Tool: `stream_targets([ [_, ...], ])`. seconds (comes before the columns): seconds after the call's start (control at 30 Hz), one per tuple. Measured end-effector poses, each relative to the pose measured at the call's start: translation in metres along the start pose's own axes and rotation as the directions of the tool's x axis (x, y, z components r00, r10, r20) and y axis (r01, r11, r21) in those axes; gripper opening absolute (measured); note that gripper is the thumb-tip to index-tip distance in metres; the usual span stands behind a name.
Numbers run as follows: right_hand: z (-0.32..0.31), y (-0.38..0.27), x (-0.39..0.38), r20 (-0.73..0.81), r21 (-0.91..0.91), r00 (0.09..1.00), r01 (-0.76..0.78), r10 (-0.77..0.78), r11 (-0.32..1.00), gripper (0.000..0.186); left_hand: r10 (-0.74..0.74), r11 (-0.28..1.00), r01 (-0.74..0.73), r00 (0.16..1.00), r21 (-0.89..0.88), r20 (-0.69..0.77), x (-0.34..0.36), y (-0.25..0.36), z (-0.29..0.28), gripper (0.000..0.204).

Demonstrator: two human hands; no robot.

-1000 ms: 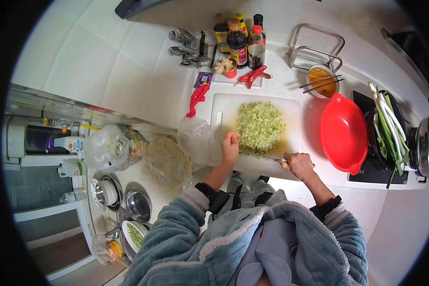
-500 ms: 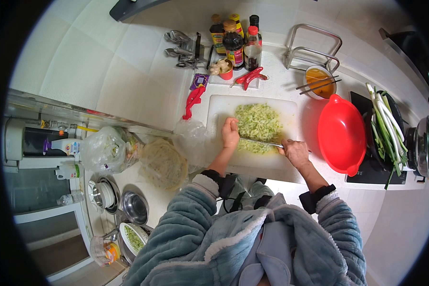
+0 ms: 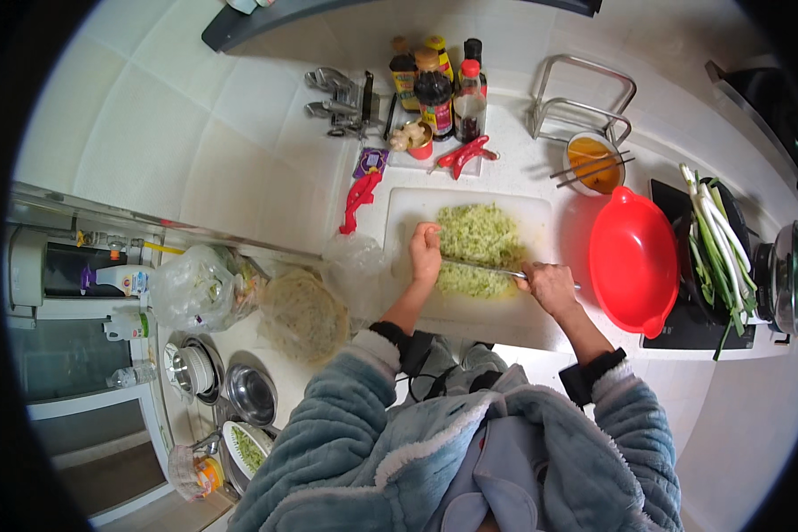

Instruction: The person finely chops a pile of green vegetables on a white cutting board using a cleaver. After chopping, they transfer the chopped vegetables into a red bowl using the cleaver and chopsticks.

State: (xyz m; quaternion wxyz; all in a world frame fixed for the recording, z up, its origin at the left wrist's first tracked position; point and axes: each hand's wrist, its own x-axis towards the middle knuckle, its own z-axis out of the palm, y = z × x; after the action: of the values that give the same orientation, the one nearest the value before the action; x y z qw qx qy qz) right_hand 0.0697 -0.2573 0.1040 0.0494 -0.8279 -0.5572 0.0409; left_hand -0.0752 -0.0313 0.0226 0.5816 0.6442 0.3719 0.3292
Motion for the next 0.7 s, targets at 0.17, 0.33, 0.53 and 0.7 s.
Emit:
stream_targets([
  [0.17, -0.007, 0.004, 0.009, -0.095, 0.008, 0.995, -0.021, 0.022, 1.0, 0.032, 0.007, 0.998, -0.008, 0.999, -0.057, -0.031, 0.014, -0.005, 0.006, 0.017],
  [0.33, -0.008, -0.001, 0.008, 0.097, 0.063, 0.993, -0.069, 0.063, 0.996, 0.033, 0.193, 0.975, -0.185, 0.979, 0.126, -0.058, 0.018, -0.01, 0.012, 0.017],
  [0.53, -0.008, 0.002, 0.015, -0.026, -0.016, 0.997, -0.075, 0.075, 0.997, 0.03, 0.108, 0.992, -0.105, 0.993, 0.068, -0.045, 0.035, -0.015, 0.013, 0.017],
  [0.7, -0.002, 0.002, 0.014, 0.029, 0.025, 0.995, -0.098, 0.097, 0.995, 0.029, 0.107, 0.987, -0.099, 0.993, 0.123, -0.057, 0.034, -0.007, 0.021, 0.018],
])
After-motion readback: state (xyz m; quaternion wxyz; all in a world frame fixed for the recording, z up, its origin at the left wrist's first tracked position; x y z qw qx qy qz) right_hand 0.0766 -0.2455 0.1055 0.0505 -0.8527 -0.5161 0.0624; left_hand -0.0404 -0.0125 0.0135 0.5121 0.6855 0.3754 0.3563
